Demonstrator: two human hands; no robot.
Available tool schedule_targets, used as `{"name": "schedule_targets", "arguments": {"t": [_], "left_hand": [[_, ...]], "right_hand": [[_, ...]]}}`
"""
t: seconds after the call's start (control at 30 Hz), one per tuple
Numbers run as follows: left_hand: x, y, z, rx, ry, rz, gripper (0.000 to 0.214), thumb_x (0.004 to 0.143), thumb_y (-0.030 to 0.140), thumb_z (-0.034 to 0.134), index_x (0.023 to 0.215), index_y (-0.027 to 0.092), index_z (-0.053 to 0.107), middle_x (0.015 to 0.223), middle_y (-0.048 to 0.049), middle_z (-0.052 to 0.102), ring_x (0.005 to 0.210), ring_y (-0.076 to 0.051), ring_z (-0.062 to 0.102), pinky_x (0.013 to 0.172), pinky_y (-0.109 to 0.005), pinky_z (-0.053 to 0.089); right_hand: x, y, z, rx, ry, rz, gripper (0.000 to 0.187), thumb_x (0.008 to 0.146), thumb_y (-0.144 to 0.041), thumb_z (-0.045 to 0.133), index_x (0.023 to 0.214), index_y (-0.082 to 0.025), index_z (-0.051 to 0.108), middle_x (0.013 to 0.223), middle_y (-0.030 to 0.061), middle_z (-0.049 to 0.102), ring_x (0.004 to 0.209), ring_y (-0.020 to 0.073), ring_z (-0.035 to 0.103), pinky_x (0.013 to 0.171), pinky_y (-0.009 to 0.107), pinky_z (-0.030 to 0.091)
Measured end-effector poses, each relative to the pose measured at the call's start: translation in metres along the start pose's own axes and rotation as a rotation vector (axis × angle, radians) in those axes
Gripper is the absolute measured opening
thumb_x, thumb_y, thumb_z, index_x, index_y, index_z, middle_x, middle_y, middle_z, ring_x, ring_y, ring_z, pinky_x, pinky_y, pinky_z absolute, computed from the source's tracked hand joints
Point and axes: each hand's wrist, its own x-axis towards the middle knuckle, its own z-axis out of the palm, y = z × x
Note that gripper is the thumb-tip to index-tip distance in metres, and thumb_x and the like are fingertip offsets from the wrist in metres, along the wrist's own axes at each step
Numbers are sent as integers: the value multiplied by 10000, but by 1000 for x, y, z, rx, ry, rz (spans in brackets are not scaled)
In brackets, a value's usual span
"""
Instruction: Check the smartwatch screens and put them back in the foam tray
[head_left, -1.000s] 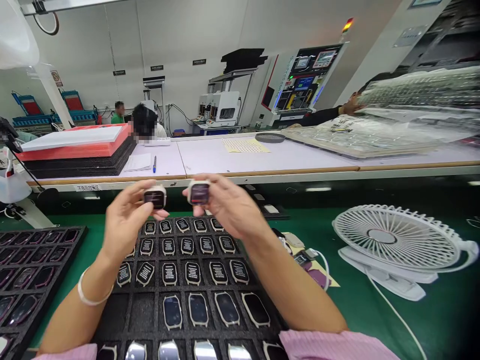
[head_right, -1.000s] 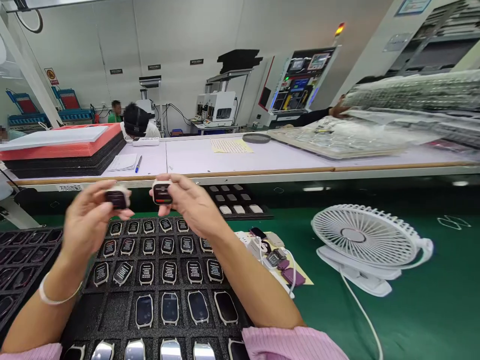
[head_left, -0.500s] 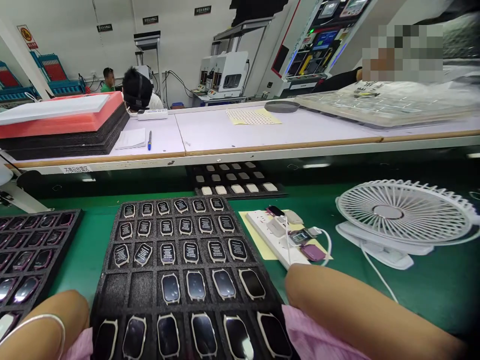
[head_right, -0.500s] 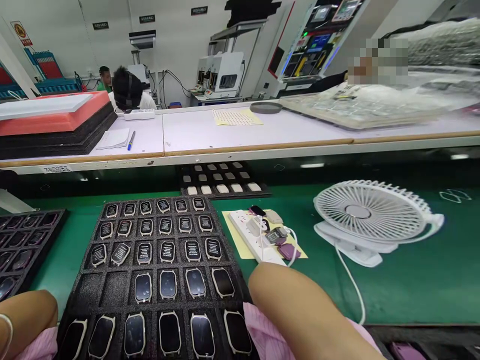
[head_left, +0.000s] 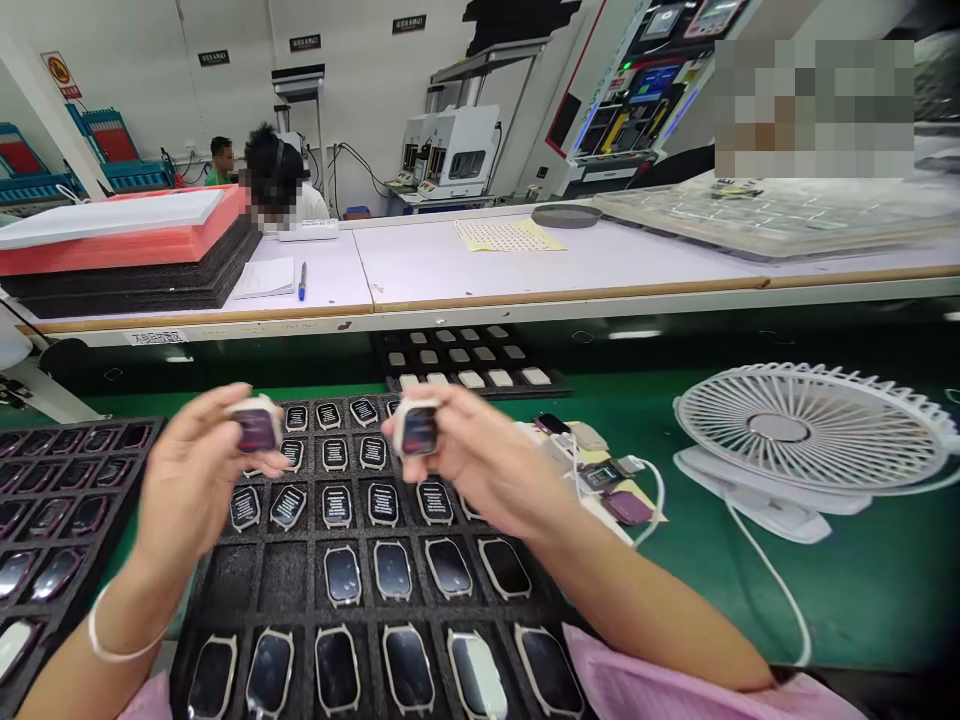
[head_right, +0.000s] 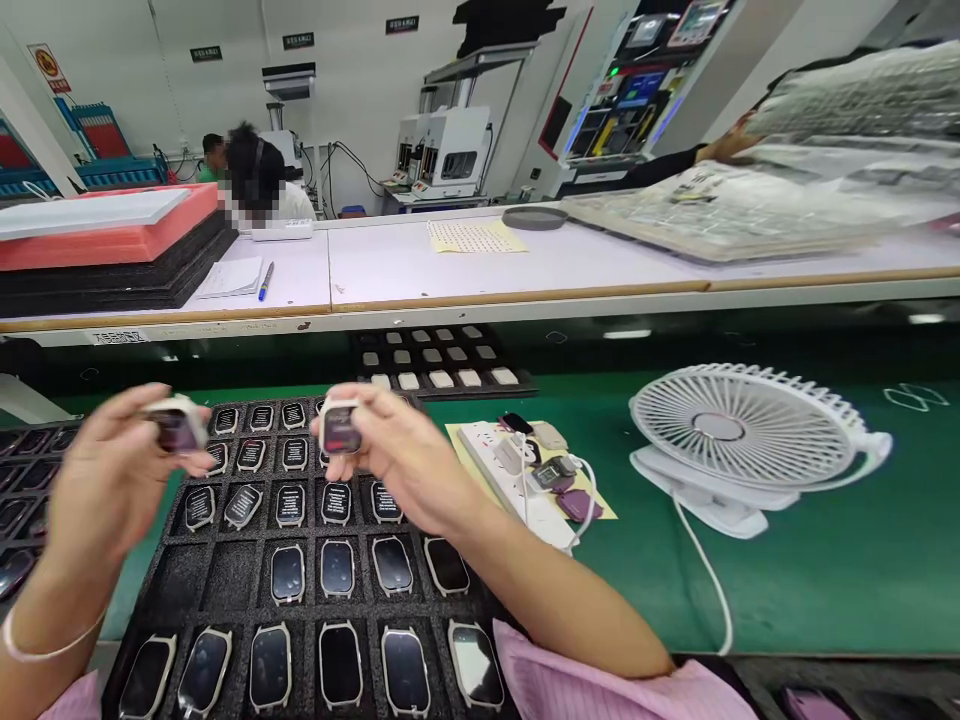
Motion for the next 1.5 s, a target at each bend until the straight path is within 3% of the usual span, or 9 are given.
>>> {"name": "schedule_targets", "arguments": {"t": [0.23,0.63,0.77,0.9,1.07,1.17,1.23,1.33,1.5], "left_hand": [[-13,-53,8,19,-208,-379,311,777,319,779,1025,183,648,773,13,670,519,-118,663,502,-227,546],[-61,-41,-51,51,-318,-456,566,797,253,757,1318,244,536,1164,-98,663,771,-159,714,745,-324,601],[-82,-45,-81,429,-335,-319,498,799,285,747,1277,260,611,996,-52,714,882,-205,670,803,-350,575],[-98,-56,-101,827,-384,-158,403,835,296,692,1235,286,648,1102,-53,696,1011,-246,602,932,-417,512],[-104,-68,-114,944,-467,-154,519,898,354,631,1406,304,538,1145,-76,589,1089,-270,521,1008,-466,439],[-100,-61,-105,998,-419,-108,642,898,399,647,1495,344,418,1169,-75,530,1073,-268,487,1003,-474,425],[-93,-54,-87,998,-425,-40,561,913,412,634,1448,346,479,1166,-74,527,1071,-265,478,986,-455,431],[-79,-49,-44,987,-592,84,301,938,366,609,1221,282,671,1076,-74,577,1019,-255,501,927,-421,454],[-63,-57,17,1339,-788,156,265,874,368,695,955,117,725,972,-129,616,973,-303,539,861,-449,472]], "right_hand": [[16,52,5,135,-91,320,399,768,-373,830,1015,-201,568,845,12,719,519,81,608,530,225,496],[-4,69,36,66,-333,357,639,777,-115,696,1341,-248,426,1027,12,621,744,125,704,736,308,555],[-8,81,65,-408,-507,120,479,824,-155,648,1276,-220,504,951,29,622,847,195,668,779,385,552],[-7,92,96,-1084,-473,-240,427,767,-236,759,1164,-134,639,1269,199,577,1161,359,551,956,556,435],[-6,99,112,-1354,-479,-244,515,815,-422,762,1208,-102,669,1363,240,556,1206,408,516,935,570,383],[-14,79,93,-1389,-416,-325,651,866,-537,696,1339,-102,590,1434,258,508,1247,421,494,940,562,352],[-24,58,71,-1425,-319,-371,516,936,-484,627,1319,-138,601,1389,228,556,1199,384,538,930,524,335],[-43,38,37,-1566,-258,-300,245,986,-379,576,1045,-175,699,1041,127,698,937,289,621,836,435,322],[-62,51,18,-1775,-241,-145,274,940,-411,661,862,-153,708,867,99,684,821,259,604,771,388,293]]}}
